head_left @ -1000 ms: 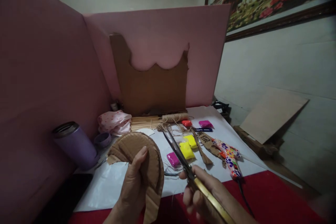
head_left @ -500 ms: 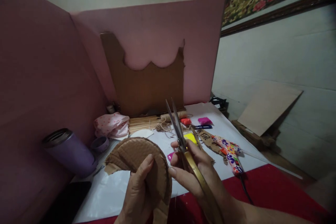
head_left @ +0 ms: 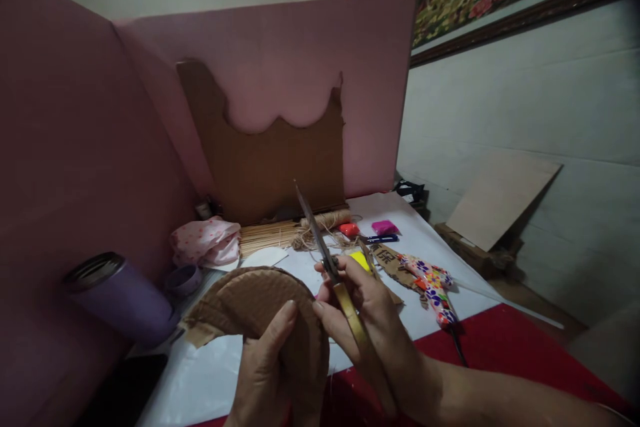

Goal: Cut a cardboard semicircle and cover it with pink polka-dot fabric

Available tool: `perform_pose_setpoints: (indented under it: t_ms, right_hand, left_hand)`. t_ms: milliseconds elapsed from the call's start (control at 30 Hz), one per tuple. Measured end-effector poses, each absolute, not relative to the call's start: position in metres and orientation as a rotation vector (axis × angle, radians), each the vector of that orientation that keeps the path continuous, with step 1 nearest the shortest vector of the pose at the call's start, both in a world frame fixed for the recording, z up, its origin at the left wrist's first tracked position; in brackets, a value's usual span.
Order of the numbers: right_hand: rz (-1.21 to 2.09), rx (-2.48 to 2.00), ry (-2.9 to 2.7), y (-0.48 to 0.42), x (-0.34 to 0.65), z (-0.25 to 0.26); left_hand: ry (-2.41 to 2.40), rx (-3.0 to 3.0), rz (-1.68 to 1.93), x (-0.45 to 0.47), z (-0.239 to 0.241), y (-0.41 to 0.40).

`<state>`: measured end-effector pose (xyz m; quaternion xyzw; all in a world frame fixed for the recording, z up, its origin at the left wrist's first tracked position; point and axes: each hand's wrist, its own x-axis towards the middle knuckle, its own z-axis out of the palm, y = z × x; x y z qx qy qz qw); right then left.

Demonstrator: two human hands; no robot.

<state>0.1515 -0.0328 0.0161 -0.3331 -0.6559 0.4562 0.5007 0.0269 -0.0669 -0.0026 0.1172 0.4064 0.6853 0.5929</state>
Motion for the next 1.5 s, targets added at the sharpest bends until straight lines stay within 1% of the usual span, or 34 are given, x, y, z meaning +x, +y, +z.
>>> perform_pose_setpoints:
  t_ms: [100, 200, 300, 400, 533, 633, 833, 1167, 1500]
  right_hand:
    - [1.097, -0.829, -1.651, -0.035, 0.161, 0.019]
    - [1.018, -0.904, -1.920, -0.036, 0.174, 0.018]
    - [0.715, -1.024, -2.127, -0.036, 0.185, 0.012]
    - [0.403, -1.036, -2.214, -0.036, 0.189, 0.003]
    - [-0.011, -0.993, -2.236, -0.035, 0.190, -0.005]
    - [-0.204, -0.950, -2.203, -0.033, 0.190, -0.007]
    - [-0.141, -0.908, -2.268, -0.030, 0.193, -0.011]
    - [-0.155, -0.876, -2.308, -0.033, 0.216, -0.027]
    - [0.016, -0.879, -2.346, -0.037, 0.223, -0.027]
  left_hand:
    - [0.901, 0.177, 1.585, 0.023, -0.004, -0.064]
    - [0.891, 0.151, 1.649, 0.018, -0.005, -0.062]
    - [0.835, 0.199, 1.675, 0.016, -0.003, -0.062]
    - [0.801, 0.224, 1.691, 0.016, -0.001, -0.064]
    - [0.846, 0.233, 1.703, 0.018, -0.001, -0.064]
    - [0.833, 0.221, 1.748, 0.019, -0.001, -0.063]
    - [0.771, 0.224, 1.746, 0.020, 0.002, -0.061]
    - [0.844, 0.141, 1.806, 0.015, 0.004, -0.063]
    - [0.911, 0.177, 1.929, 0.014, 0.003, -0.065]
